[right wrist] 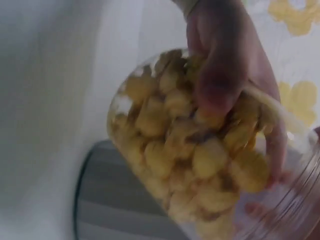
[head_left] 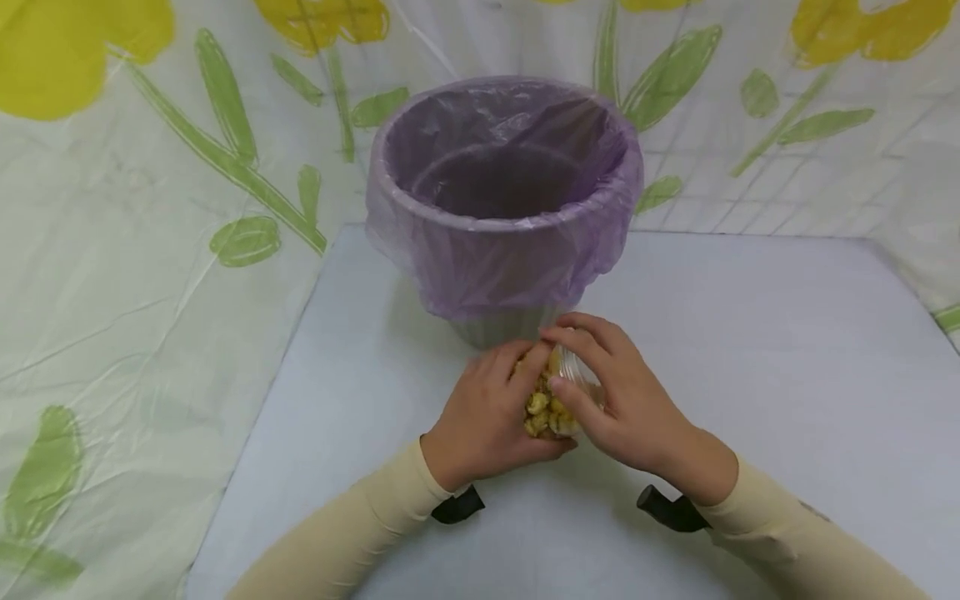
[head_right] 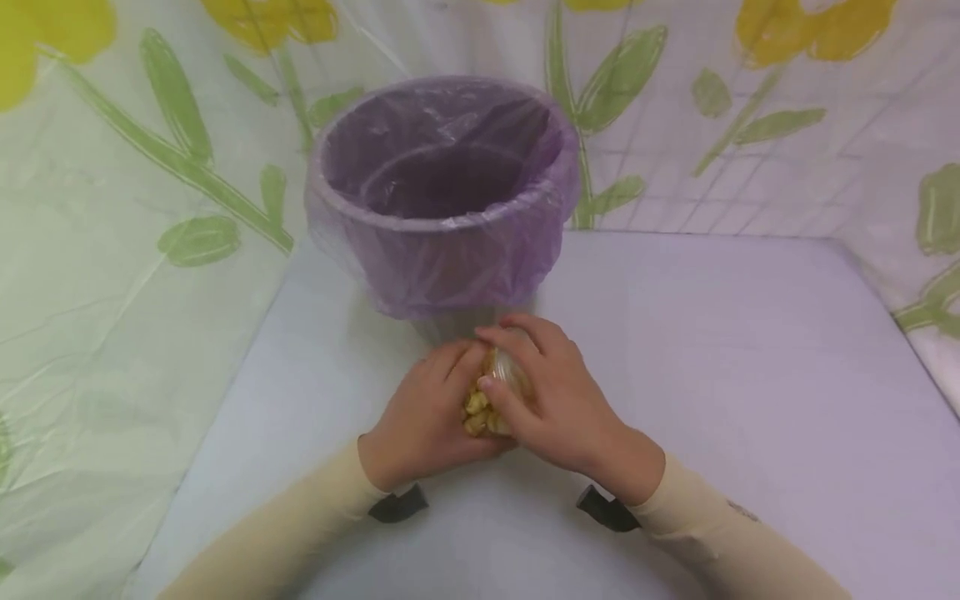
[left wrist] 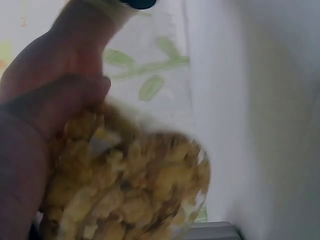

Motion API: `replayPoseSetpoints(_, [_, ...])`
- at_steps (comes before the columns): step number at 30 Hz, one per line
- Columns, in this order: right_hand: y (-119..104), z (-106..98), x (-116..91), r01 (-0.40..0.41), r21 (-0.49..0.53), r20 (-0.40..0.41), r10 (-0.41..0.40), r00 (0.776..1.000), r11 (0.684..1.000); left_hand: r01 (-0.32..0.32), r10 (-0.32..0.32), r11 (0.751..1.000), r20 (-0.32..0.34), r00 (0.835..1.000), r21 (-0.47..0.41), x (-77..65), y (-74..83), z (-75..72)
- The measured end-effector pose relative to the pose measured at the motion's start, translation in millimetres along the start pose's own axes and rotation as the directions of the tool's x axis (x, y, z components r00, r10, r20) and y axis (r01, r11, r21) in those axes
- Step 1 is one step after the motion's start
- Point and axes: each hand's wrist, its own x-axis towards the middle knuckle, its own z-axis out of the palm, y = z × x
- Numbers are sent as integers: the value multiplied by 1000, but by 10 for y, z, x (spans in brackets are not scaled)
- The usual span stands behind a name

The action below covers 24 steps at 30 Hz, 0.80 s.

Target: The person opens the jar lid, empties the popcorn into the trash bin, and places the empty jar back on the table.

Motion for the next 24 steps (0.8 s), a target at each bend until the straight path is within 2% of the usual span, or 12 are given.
replayPoseSetpoints(3, [43,-20,-18,101,32,21,-102,995,994,43,-14,976,135,991,-214,-11,-37,-59])
replayPoseSetpoints(5, [59,-35,-28,150,57,41,-152,988,987,126,-34,923,249,968,-363,-10,-61,-105])
replayPoseSetpoints(8, [67,-42,-40,244,98,45,-249,967,965,277,-45,797,404,914,-537,-4,-95,-157])
replayPoseSetpoints(10, [60,-41,-39,319,131,32,-326,945,939,361,-21,686,478,878,-632,9,-120,-170])
replayPoseSetpoints(12, [49,-36,-26,418,169,6,-425,905,893,420,26,582,533,846,-696,10,-148,-171])
replayPoseSetpoints(13, [42,-34,-18,465,190,-8,-472,881,865,445,53,535,554,831,-718,8,-162,-171])
replayPoseSetpoints(15, [26,-36,-1,556,225,-32,-564,825,800,474,116,463,581,805,-749,3,-192,-160])
replayPoseSetpoints(17, [6,-35,15,632,246,-55,-641,766,735,474,178,438,591,787,-764,-8,-221,-148])
replayPoseSetpoints(19, [-18,-42,23,678,258,-71,-686,724,689,486,254,370,589,767,-792,-12,-246,-126])
replayPoseSetpoints(20, [-29,-47,26,691,258,-75,-699,711,675,490,288,339,585,759,-803,-12,-258,-113])
replayPoseSetpoints(21, [-39,-53,28,699,253,-75,-707,703,669,505,319,294,581,748,-811,-15,-267,-99])
replayPoseSetpoints(24, [-61,-94,25,694,207,-47,-702,711,689,527,351,240,579,736,-816,-20,-288,-68])
